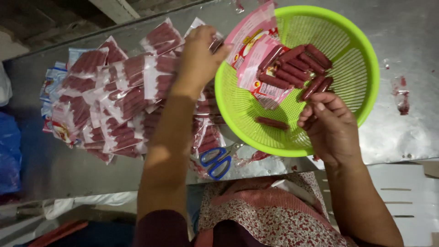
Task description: Packaging small sausages into plastic bags and organizing them in a basket
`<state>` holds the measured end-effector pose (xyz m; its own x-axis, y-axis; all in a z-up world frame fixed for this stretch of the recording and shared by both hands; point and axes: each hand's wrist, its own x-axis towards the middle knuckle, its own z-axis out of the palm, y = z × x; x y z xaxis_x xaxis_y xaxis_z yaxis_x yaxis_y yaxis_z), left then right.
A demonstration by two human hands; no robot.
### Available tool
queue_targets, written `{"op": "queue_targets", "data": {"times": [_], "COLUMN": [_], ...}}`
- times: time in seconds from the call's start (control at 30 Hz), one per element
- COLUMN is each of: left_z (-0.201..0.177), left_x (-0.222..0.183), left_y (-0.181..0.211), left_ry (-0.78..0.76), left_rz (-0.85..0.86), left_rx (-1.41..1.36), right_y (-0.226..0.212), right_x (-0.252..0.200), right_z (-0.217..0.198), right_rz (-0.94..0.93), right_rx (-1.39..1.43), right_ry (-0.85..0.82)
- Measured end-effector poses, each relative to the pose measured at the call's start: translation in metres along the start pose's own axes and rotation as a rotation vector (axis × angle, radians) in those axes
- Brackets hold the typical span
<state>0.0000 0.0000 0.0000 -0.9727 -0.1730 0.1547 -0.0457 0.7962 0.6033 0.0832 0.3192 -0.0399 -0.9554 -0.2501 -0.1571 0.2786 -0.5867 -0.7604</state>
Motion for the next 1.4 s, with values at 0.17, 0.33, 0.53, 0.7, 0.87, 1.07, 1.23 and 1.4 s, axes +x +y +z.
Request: {"op": "queue_targets", "data": {"times": [0.17,0.33,0.53,0.7,0.87,1.07,1.23,1.4], "left_z": [0.027,0.049,0.039,0.013,-0.024,-0.032,-0.009,0.000], "left_x": [0.019,0.020,0.017,-0.008,-0.044,-0.078,-0.080,-0.073], "left_y": [0.014,-0.016,-0.028,-0.011,0.053,0.111,0.117,0.135], "left_ry": [-0.099,0.010,0.189,0.154,0.027,-0.165,0.086,0.206], "left_rz": [-0.146,-0.026,0.163,0.218,0.353,0.605,0.818,0.886], "left_rx": [0.157,0.070,0.049,-0.039,0.124,0.520,0.534,0.490], "right_y": [0.002,0.004,0.009,-0.002,-0.044,-0.068,-0.077,-0.092], "right_x": [0.002,0.003,0.004,0.005,0.011,0.030,0.037,0.044], "right_z": [-0.002,-0.004,-0.003,0.005,0.042,0.074,0.066,0.045], "right_rz": [0.003,0.011,-0.011,-0.170,-0.830,-1.258,-1.253,-0.853], "right_rx": [0.023,0.022,-0.009,-0.400,-1.150,-1.831,-1.947,-1.962], "right_ry": [-0.019,-0.040,0.004,-0.057,-0.205,-0.343,-0.437,-0.507]}}
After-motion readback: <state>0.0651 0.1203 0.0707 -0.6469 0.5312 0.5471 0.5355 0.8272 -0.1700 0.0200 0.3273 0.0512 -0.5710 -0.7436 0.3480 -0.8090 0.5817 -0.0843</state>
